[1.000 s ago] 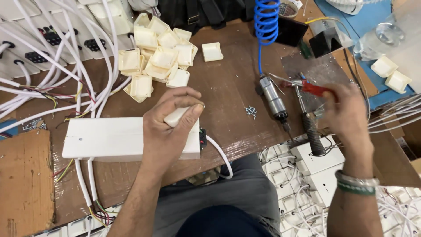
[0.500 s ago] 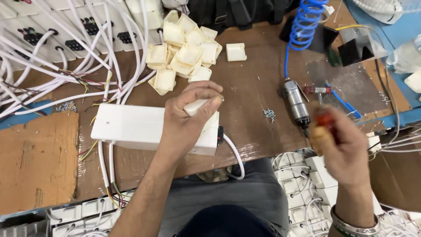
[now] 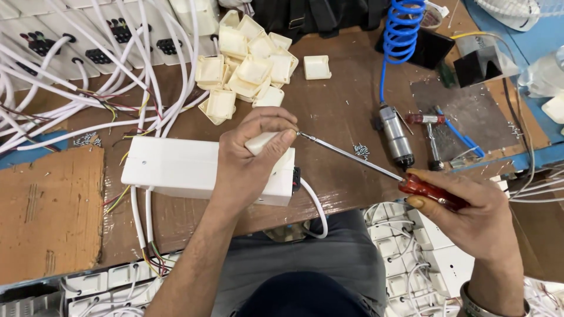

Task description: The person assembles a white electrical box by inserting plastic inserts and securing them with screws. They use a manual screwdriver and a pneumatic screwdriver to fasten screws into the box, then attach a small white plastic cover to the side.

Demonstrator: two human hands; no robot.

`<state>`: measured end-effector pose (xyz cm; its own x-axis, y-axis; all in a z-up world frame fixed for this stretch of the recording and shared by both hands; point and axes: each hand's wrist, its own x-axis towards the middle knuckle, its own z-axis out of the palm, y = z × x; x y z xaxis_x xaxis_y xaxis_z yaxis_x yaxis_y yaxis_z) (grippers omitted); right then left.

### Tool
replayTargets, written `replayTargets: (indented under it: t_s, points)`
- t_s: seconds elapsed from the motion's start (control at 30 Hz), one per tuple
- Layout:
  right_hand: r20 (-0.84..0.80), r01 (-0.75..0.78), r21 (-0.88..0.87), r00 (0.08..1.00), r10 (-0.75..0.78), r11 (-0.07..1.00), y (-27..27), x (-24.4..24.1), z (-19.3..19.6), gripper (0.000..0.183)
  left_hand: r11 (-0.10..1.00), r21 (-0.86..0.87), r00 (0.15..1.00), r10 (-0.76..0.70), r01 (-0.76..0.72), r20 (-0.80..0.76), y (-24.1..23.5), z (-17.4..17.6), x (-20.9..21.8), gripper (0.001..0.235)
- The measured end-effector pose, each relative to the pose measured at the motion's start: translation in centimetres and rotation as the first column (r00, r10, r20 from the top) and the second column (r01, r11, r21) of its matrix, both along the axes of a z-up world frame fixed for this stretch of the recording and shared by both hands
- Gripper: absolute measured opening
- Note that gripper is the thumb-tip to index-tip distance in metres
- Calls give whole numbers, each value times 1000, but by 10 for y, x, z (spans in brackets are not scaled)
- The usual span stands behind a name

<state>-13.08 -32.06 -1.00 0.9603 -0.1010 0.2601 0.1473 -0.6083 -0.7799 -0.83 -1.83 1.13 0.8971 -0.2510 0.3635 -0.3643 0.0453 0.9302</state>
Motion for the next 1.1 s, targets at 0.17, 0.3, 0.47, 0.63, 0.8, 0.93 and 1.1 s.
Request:
replayTargets:
  t_s: [0.17,0.3,0.47,0.63,0.8,0.93,1.1]
  points:
    - [-4,0,2,1000,0,1000,-2,0,2,51,1000,2,1000,-6,6,-5,0,-1,0,3]
    - [43,8,-86,999,-4,996,0,0,8,49,1000,12,1000,-13,13,-3,-1,3,-1,3]
    - [164,40,-274,986,6,961,1,-2,17,47,998,56,1000,-19,17,21,-2,4,-1,3]
    - [190,12,-283,981,44,959,0,4,11,49,998,61,999,-23,21,37,-1,2,0,3]
    - [-100,-177,160,976,194,971,-4,8,-23,30,1000,-21,1000,3,-3,-24,2,-2,2,3]
    - [-176,-295,461,894,412,837,15,15,-14,29,1000,-28,999,4,-5,-36,3,-1,3,4]
    - [-104,-349,688,821,562,636,15,21,-42,44,988,-126,986,-107,91,-125,0,-2,1,20]
